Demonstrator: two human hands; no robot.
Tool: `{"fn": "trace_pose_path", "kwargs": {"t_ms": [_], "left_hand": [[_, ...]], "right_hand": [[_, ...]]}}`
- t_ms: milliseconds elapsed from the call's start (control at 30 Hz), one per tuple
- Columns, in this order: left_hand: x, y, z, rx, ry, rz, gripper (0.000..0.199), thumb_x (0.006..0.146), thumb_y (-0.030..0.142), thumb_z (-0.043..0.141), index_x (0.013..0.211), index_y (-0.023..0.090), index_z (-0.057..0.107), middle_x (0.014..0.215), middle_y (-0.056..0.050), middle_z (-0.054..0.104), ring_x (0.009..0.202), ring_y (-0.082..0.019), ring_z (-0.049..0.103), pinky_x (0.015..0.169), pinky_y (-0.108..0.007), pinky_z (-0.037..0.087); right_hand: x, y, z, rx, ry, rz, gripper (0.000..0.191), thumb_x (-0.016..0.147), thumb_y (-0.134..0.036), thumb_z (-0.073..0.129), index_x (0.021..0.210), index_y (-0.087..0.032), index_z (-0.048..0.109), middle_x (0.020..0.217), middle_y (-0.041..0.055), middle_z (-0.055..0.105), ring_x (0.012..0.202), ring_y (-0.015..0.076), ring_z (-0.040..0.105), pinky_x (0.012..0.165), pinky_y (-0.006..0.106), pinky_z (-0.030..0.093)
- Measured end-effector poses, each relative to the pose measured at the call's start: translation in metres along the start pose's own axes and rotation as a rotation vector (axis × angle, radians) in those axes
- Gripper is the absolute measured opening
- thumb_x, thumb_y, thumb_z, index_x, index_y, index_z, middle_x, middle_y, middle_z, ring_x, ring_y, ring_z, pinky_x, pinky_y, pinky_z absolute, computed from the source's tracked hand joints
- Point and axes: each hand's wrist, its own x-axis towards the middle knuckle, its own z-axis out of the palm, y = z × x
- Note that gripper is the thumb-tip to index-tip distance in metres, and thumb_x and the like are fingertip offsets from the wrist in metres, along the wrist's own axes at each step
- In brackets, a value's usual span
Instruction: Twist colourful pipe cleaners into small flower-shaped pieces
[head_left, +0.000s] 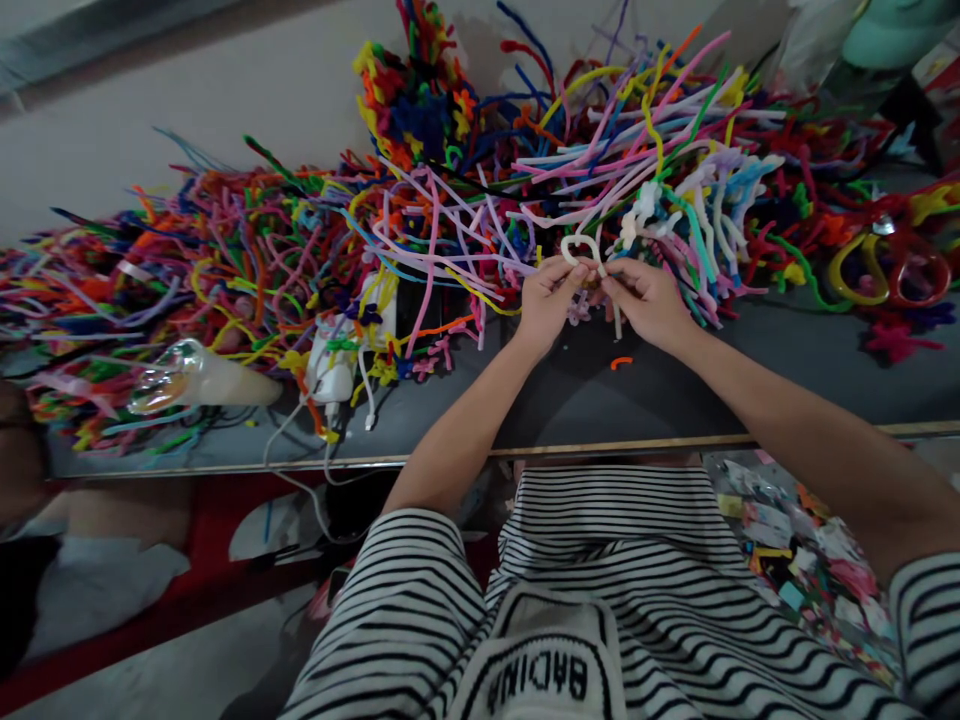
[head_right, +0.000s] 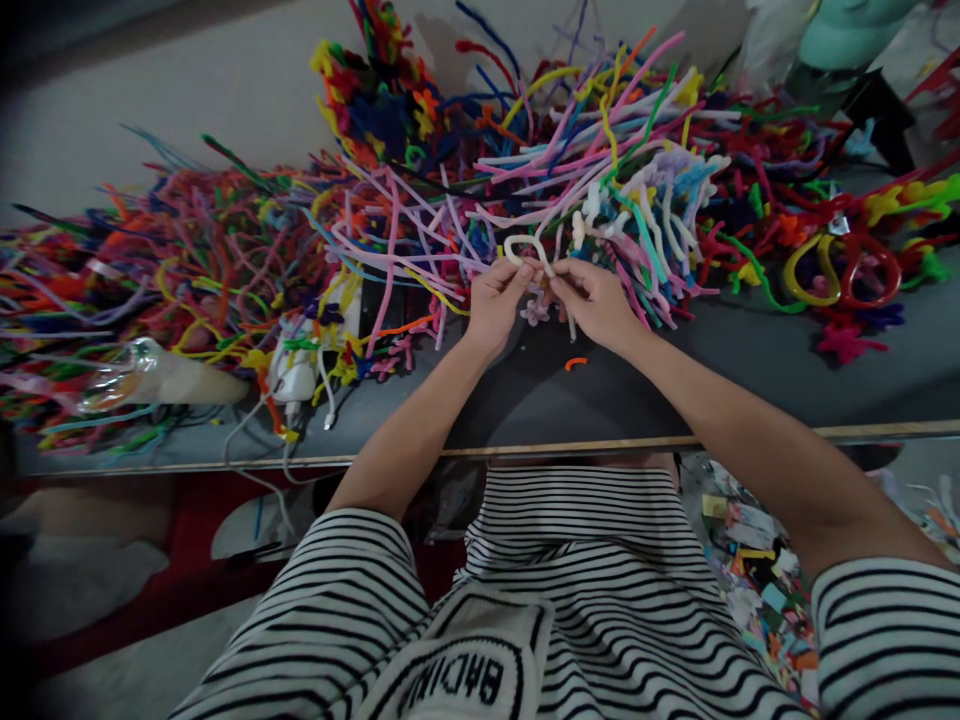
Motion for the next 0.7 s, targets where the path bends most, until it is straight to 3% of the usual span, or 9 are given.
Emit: {"fn": "trace_pose_path", "kwargs": {"t_ms": [133,267,433,700], "left_hand": [[0.0004,0.0016,-0.0002,0.029,0.03,0.016,0.025,0.09,0.051,0.078,0.095,0.027,0.084,0.102,-0.005,0.078,0.114,-0.021,0.069,0.106,-0.037,0.051],[0.0009,0.0016,0.0003,-0.016,-0.024,0.003,0.03,0.088,0.053,0.078,0.085,0.024,0.082,0.097,-0.005,0.078,0.105,-0.02,0.071,0.1,-0.036,0.054],[-0.0011,0.0055,0.0008,-0.006,-0.008,-0.032,0.036,0.093,0.057,0.072,0.083,0.023,0.079,0.085,-0.005,0.073,0.096,-0.019,0.069,0.094,-0.034,0.055],[-0.0017,0.0074,0.0056,-0.088,-0.162,-0.017,0.051,0.086,0.071,0.071,0.077,0.022,0.078,0.086,-0.004,0.069,0.08,-0.016,0.065,0.079,-0.031,0.056]], "right_hand": [[0.0007,0.0012,-0.0008,-0.001,0.013,0.008,0.053,0.088,-0.075,0.068,0.105,-0.026,0.078,0.083,0.0039,0.075,0.058,0.0157,0.063,0.054,0.03,0.054],[0.0021,0.0043,-0.0014,-0.025,0.043,0.013,0.049,0.088,-0.07,0.071,0.097,-0.023,0.08,0.082,0.0038,0.076,0.057,0.0143,0.062,0.053,0.029,0.053],[0.0014,0.0042,-0.0012,-0.048,0.059,0.019,0.049,0.088,-0.069,0.072,0.091,-0.021,0.08,0.076,0.0029,0.072,0.054,0.0133,0.061,0.049,0.027,0.048],[-0.0037,-0.0039,0.0001,-0.046,0.032,0.06,0.055,0.082,-0.074,0.075,0.073,-0.019,0.074,0.055,-0.0004,0.062,0.046,0.0105,0.053,0.046,0.025,0.04]]}}
